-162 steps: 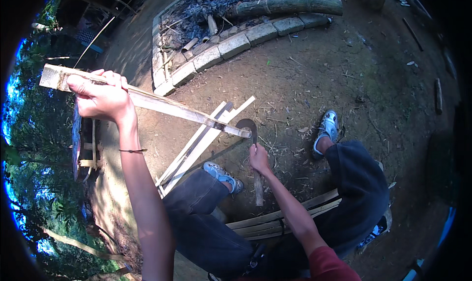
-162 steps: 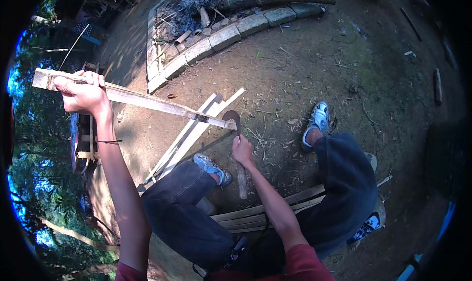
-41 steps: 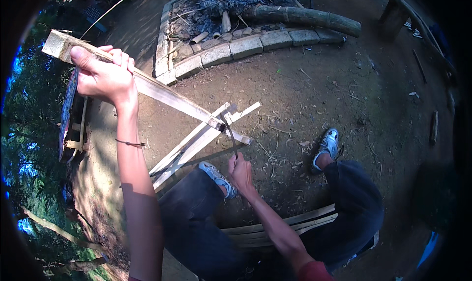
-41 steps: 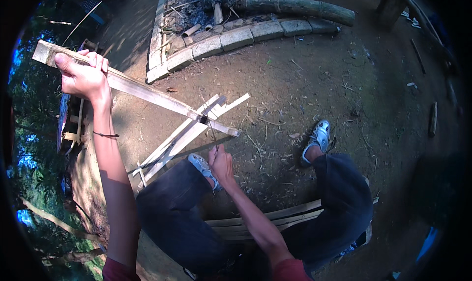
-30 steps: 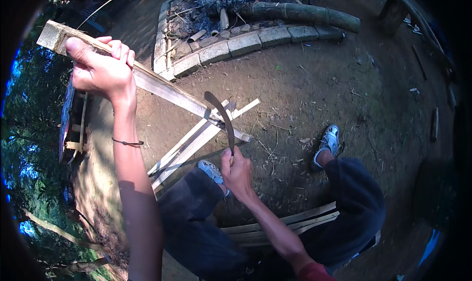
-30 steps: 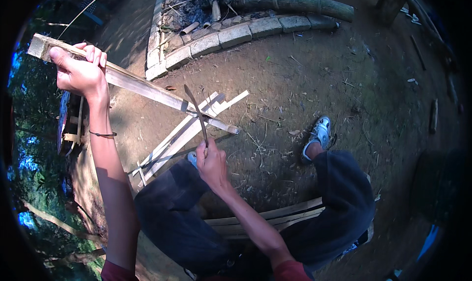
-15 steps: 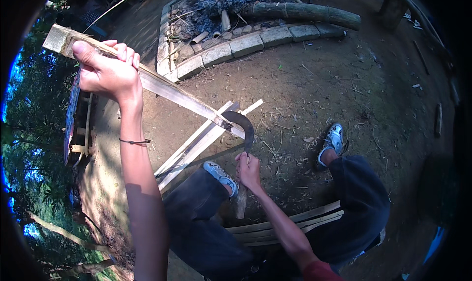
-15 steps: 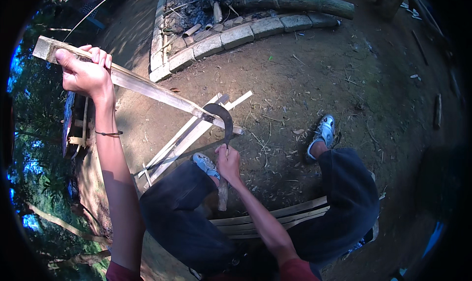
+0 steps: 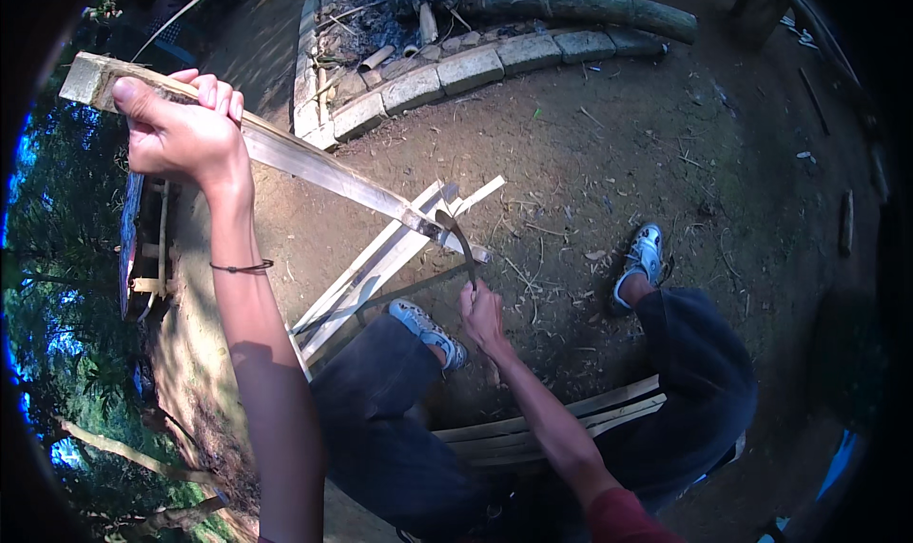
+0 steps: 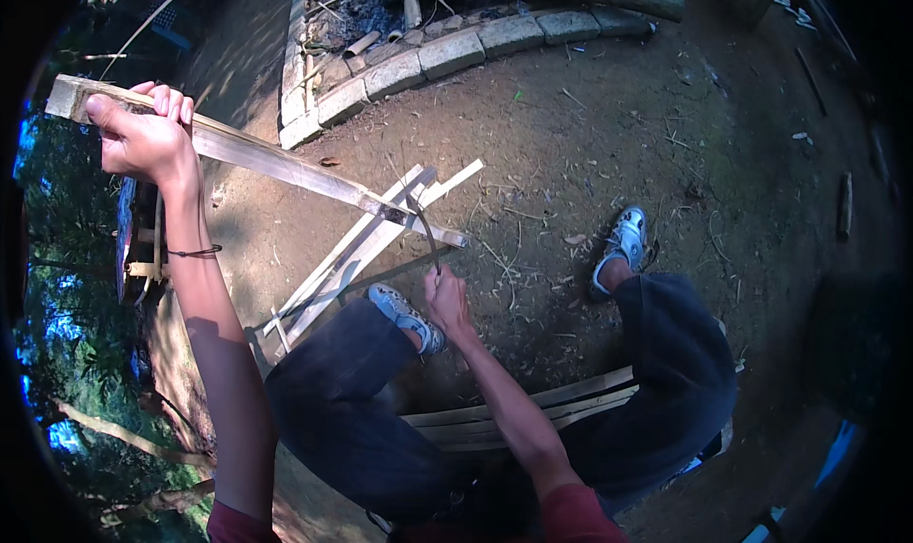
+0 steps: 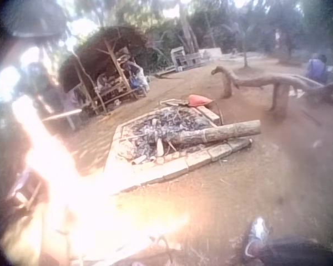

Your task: The person strips thin layers and fibers from a long bamboo piece using a sickle and their hands.

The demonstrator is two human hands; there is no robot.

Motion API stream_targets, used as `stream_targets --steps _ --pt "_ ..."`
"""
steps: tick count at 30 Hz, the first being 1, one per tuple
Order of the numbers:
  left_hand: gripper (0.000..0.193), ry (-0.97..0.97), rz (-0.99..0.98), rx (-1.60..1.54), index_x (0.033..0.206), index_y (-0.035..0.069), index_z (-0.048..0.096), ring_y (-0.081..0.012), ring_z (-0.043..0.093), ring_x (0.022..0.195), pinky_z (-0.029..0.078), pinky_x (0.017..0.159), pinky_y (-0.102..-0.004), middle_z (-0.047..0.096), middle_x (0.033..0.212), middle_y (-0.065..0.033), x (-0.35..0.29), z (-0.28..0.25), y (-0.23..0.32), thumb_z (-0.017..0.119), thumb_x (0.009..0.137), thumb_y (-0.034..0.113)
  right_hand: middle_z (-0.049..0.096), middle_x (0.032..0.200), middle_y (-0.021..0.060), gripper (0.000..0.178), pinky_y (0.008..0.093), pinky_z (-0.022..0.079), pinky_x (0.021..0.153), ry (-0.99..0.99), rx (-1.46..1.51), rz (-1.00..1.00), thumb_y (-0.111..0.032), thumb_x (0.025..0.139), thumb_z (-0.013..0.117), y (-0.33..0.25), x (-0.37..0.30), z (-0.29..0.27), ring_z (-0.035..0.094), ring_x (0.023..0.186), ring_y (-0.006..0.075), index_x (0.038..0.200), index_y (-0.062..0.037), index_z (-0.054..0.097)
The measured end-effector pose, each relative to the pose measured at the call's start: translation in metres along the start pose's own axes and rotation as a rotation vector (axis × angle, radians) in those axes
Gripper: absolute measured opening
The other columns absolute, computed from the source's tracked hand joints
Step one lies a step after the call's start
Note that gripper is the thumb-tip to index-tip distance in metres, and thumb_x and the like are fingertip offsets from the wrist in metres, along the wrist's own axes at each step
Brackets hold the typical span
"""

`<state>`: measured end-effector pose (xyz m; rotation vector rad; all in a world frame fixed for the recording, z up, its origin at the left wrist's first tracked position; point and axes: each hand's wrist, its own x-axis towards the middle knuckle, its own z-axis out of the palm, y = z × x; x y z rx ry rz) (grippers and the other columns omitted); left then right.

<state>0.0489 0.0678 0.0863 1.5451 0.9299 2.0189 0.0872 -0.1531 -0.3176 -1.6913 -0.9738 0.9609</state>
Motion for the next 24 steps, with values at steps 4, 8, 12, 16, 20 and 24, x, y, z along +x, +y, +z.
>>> stream_targets --steps 4,8,12,16,20,24 --pt "0.069 -0.018 0.004 -0.008 0.075 -0.005 0.045 -0.0151 0.040 0.042 0.031 0.039 -0.0268 0.042 0.053 -0.0083 0.003 -0.001 -0.001 0.043 0.095 0.061 0.046 0.050 0.0022 0.036 0.0322 0.035 0.045 -0.034 0.297 0.074 -0.025 0.100 0.043 -0.021 0.010 -0.012 0.048 0.046 0.0106 0.081 0.0011 0.060" --pt "0.069 -0.011 0.026 0.023 0.074 -0.006 0.045 -0.0160 0.041 0.042 0.032 0.040 -0.0274 0.041 0.053 -0.0088 0.002 -0.011 0.000 0.043 0.096 0.059 0.049 0.052 0.0070 0.034 0.0361 0.037 0.048 -0.002 0.292 -0.042 -0.024 0.099 0.044 -0.126 0.013 -0.049 0.051 0.049 0.0179 0.081 0.0012 0.059" --pt "0.070 -0.022 0.049 0.069 0.075 -0.008 0.046 -0.0168 0.042 0.042 0.034 0.040 -0.0285 0.041 0.052 -0.0092 -0.005 -0.006 0.001 0.041 0.097 0.059 0.061 0.066 0.0234 0.027 0.0493 0.045 0.056 0.036 0.122 -0.002 -0.020 0.095 0.050 -0.105 0.007 -0.031 0.063 0.062 0.0420 0.085 0.0034 0.059" --pt "0.069 -0.049 0.015 -0.005 0.077 -0.006 0.046 -0.0160 0.041 0.041 0.033 0.039 -0.0280 0.041 0.052 -0.0088 -0.013 0.004 0.009 0.042 0.095 0.061 0.061 0.071 0.0277 0.030 0.0512 0.045 0.058 -0.012 -0.160 0.165 -0.023 0.095 0.050 0.018 0.008 0.006 0.062 0.066 0.0452 0.085 0.0045 0.060" --pt "0.069 -0.033 0.036 0.015 0.083 -0.007 0.049 -0.0176 0.041 0.046 0.033 0.043 -0.0293 0.042 0.057 -0.0103 -0.001 0.012 0.006 0.040 0.096 0.060 0.061 0.068 0.0274 0.037 0.0494 0.045 0.057 -0.039 -0.037 0.122 -0.027 0.095 0.049 0.003 0.035 -0.008 0.062 0.064 0.0448 0.080 0.0046 0.061" --pt "0.071 -0.059 0.008 0.006 0.080 -0.009 0.048 -0.0179 0.042 0.046 0.034 0.044 -0.0296 0.043 0.057 -0.0116 -0.014 0.024 0.009 0.041 0.096 0.060 0.049 0.052 0.0068 0.041 0.0330 0.037 0.044 -0.052 0.302 0.180 -0.029 0.100 0.043 0.000 0.025 -0.014 0.047 0.043 0.0102 0.081 0.0028 0.060"
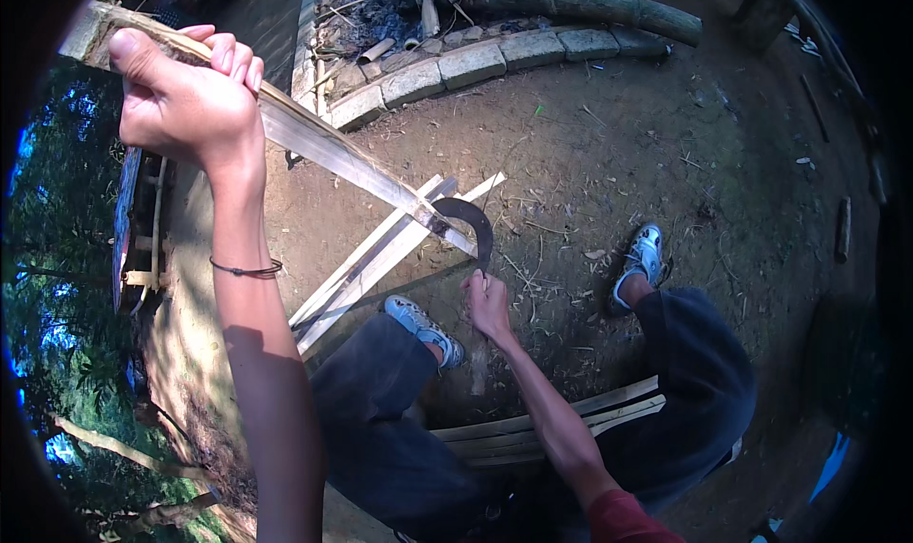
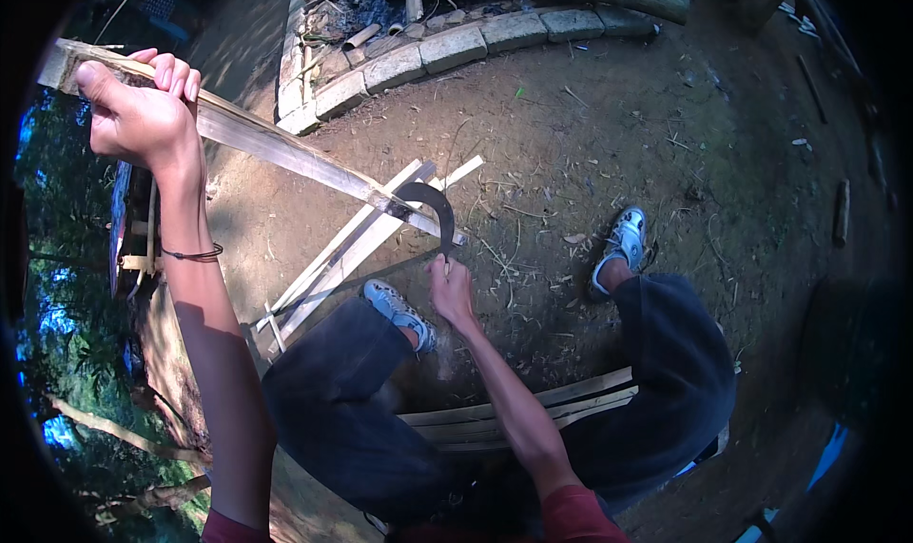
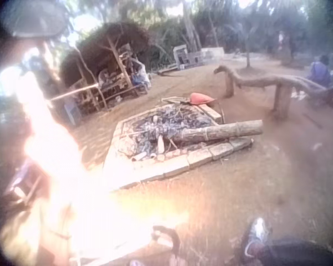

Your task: The person strips thin layers and fibers from a long bamboo piece using a sickle and their hands.

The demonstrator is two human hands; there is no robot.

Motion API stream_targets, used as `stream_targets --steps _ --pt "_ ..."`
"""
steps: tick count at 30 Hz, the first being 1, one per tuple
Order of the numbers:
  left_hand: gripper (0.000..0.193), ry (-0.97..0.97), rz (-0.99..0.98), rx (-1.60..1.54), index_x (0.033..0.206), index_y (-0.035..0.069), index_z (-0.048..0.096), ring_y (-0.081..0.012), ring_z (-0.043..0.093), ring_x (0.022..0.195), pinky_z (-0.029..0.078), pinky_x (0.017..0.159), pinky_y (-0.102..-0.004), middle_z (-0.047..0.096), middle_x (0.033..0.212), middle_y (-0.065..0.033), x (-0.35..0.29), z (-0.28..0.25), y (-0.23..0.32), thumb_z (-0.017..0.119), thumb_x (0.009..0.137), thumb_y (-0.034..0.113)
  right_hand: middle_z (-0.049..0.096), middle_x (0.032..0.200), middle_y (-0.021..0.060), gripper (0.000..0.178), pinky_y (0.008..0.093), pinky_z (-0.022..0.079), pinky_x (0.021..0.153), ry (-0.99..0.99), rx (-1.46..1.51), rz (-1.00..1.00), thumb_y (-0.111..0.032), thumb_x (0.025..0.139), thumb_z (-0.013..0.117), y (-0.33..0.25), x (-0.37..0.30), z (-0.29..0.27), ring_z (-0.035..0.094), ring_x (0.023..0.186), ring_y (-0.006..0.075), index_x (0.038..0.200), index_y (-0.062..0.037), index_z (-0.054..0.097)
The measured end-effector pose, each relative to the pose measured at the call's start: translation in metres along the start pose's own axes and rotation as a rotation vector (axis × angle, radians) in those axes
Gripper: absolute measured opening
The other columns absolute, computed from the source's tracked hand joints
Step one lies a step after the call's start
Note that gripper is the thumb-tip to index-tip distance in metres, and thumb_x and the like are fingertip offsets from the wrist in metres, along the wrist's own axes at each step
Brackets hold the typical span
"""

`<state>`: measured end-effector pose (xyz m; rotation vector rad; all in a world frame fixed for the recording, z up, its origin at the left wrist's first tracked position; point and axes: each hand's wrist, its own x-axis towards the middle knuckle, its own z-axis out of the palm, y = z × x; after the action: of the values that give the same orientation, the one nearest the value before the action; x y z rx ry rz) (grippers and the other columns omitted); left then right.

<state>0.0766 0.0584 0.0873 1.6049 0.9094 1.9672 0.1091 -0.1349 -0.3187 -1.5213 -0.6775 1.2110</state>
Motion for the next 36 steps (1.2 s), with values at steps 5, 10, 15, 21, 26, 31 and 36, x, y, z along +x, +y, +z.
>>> stream_targets --steps 5,10,15,21,26,31,36 --pt "0.068 -0.039 0.049 0.029 0.081 -0.010 0.048 -0.0185 0.044 0.049 0.036 0.046 -0.0303 0.044 0.060 -0.0127 0.004 -0.009 -0.004 0.040 0.098 0.056 0.061 0.064 0.0209 0.034 0.0438 0.046 0.057 0.038 -0.089 -0.136 -0.024 0.097 0.047 -0.139 -0.029 -0.006 0.064 0.063 0.0392 0.084 0.0037 0.061" --pt "0.067 0.010 0.000 0.025 0.081 -0.008 0.047 -0.0179 0.043 0.047 0.035 0.044 -0.0296 0.044 0.058 -0.0121 -0.001 0.019 0.000 0.038 0.099 0.055 0.059 0.064 0.0265 0.031 0.0474 0.046 0.055 0.269 -0.646 0.046 -0.022 0.094 0.049 0.082 -0.007 -0.003 0.063 0.061 0.0434 0.082 0.0049 0.059" --pt "0.065 0.019 0.006 -0.022 0.075 -0.005 0.047 -0.0163 0.044 0.041 0.035 0.037 -0.0271 0.044 0.053 -0.0098 0.018 -0.013 -0.021 0.045 0.096 0.055 0.060 0.066 0.0256 0.034 0.0487 0.043 0.055 0.127 -0.505 -0.026 -0.021 0.095 0.047 0.055 0.004 -0.027 0.063 0.062 0.0407 0.079 0.0054 0.060" --pt "0.065 0.034 -0.004 0.003 0.076 -0.006 0.046 -0.0162 0.044 0.042 0.035 0.039 -0.0272 0.044 0.054 -0.0096 0.017 -0.016 -0.017 0.044 0.097 0.055 0.054 0.057 0.0197 0.030 0.0403 0.039 0.049 0.241 -0.217 -0.191 -0.019 0.095 0.047 -0.049 0.006 -0.036 0.056 0.050 0.0338 0.078 0.0023 0.059" --pt "0.064 0.041 -0.025 0.043 0.082 -0.008 0.047 -0.0166 0.043 0.047 0.036 0.043 -0.0286 0.044 0.058 -0.0100 0.010 -0.012 -0.011 0.040 0.099 0.053 0.060 0.068 0.0292 0.030 0.0541 0.045 0.060 0.114 -0.528 -0.043 -0.022 0.094 0.049 0.000 -0.009 -0.028 0.063 0.067 0.0450 0.087 0.0057 0.058" --pt "0.064 0.065 -0.013 -0.001 0.077 -0.006 0.047 -0.0165 0.043 0.042 0.035 0.039 -0.0281 0.045 0.055 -0.0105 0.020 -0.015 -0.014 0.044 0.097 0.055 0.061 0.071 0.0310 0.031 0.0571 0.048 0.066 0.094 -0.714 0.073 -0.024 0.092 0.052 0.092 -0.009 -0.032 0.063 0.071 0.0481 0.084 0.0050 0.057" --pt "0.064 0.051 -0.026 -0.018 0.075 -0.006 0.047 -0.0174 0.044 0.040 0.036 0.038 -0.0283 0.045 0.053 -0.0112 0.024 -0.035 -0.019 0.046 0.097 0.054 0.062 0.070 0.0292 0.029 0.0564 0.048 0.064 0.130 -0.576 0.039 -0.024 0.092 0.053 0.065 -0.012 -0.022 0.062 0.069 0.0483 0.085 0.0037 0.058"
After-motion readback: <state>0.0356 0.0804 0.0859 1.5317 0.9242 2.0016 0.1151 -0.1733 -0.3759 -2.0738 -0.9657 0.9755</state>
